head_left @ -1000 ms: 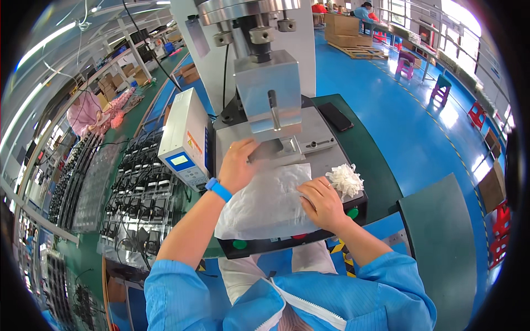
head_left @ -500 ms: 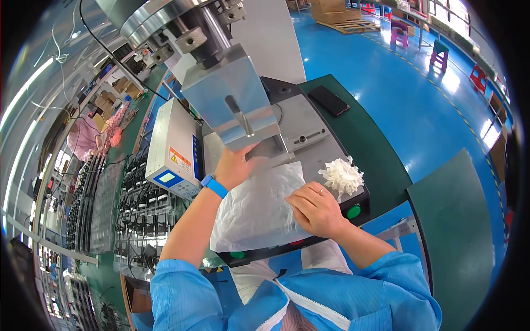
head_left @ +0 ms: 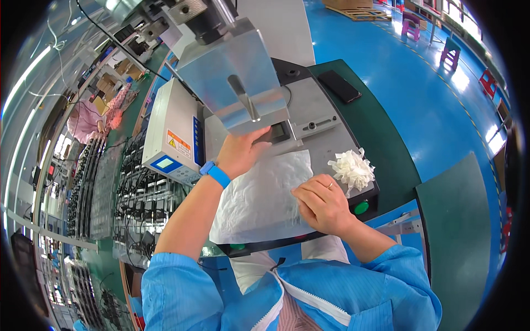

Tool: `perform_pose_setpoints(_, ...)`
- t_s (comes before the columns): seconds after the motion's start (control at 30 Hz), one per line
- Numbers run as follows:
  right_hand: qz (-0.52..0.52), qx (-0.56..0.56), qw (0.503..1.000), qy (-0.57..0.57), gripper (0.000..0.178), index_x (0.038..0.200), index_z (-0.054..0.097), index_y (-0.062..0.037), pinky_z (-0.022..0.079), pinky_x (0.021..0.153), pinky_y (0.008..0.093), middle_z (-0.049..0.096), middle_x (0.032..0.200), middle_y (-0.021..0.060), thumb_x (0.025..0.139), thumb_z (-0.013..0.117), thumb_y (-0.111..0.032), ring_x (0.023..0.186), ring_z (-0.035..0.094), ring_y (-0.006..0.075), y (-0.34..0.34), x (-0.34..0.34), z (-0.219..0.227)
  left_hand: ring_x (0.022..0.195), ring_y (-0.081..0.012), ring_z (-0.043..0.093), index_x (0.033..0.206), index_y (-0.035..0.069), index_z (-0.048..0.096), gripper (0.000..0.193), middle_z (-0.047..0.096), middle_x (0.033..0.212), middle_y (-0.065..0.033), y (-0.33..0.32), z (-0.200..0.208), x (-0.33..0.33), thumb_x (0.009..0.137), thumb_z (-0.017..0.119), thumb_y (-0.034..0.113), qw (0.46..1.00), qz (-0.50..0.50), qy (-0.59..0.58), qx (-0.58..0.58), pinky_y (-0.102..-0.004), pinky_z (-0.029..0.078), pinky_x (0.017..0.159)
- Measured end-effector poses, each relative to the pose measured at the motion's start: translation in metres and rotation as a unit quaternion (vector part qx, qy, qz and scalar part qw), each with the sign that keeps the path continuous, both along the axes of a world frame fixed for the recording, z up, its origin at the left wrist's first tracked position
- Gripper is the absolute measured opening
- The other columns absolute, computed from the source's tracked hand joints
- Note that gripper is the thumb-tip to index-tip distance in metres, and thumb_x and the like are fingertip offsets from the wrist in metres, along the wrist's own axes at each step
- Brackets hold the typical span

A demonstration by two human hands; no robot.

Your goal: Performing manual assembly and testing of electronic components using a press machine.

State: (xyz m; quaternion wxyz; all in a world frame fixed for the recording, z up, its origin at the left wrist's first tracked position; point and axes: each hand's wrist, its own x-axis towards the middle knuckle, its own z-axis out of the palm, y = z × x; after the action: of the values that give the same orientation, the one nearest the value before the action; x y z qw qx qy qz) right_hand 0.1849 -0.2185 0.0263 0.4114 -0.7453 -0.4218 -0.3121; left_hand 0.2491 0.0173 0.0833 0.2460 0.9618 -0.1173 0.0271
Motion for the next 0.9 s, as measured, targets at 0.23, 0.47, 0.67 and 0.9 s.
perform_pose_setpoints(0.23,-0.149,-0.163,0.975,0.028,0.025,0.101,0.062,-0.0026,0.037,0.096,0.0396,0.055,0.113,0.0086,0.075,0.062,-0.006,0.104,0.05,0.0288,0.011,-0.001,0.004,0.11,-0.0247,0.057,0.13,0.004,0.053,0.045,0.061,0.122,-0.0108,0.005,-0.004,0.001,0.09,0.06,0.023,0.996,0.025,0.061,-0.061,-0.0315,0.043,0.094)
perform_pose_setpoints(0.47,-0.033,-0.15,0.987,0.057,0.037,0.114,0.056,-0.0002,0.034,0.101,0.0388,0.048,0.125,0.0111,0.078,0.059,-0.009,0.112,0.046,0.0322,0.026,0.006,0.003,0.102,-0.027,0.057,0.124,0.004,0.056,0.042,0.058,0.122,-0.0131,0.031,-0.031,-0.035,0.09,0.058,0.028,0.962,0.105,-0.203,-0.153,-0.0347,0.046,0.085)
perform_pose_setpoints(0.67,-0.005,-0.078,0.995,0.058,0.047,0.122,0.05,0.0033,0.039,0.097,0.0384,0.047,0.127,0.0147,0.077,0.059,-0.005,0.112,0.047,0.0324,0.045,0.059,0.015,0.098,-0.0222,0.058,0.117,0.001,0.06,0.03,0.061,0.114,-0.0102,0.057,-0.028,-0.114,0.091,0.058,0.016,0.914,0.157,-0.238,-0.287,-0.0286,0.045,0.085)
perform_pose_setpoints(0.9,-0.115,-0.146,0.981,0.046,0.037,0.114,0.058,0.0004,0.041,0.096,0.0376,0.05,0.128,0.0103,0.077,0.059,-0.001,0.109,0.05,0.0303,-0.009,0.137,0.031,0.101,-0.0188,0.057,0.117,0.0,0.059,0.031,0.061,0.112,-0.0109,0.067,-0.05,-0.2,0.088,0.06,0.011,0.919,0.227,-0.16,-0.279,-0.0276,0.044,0.089)
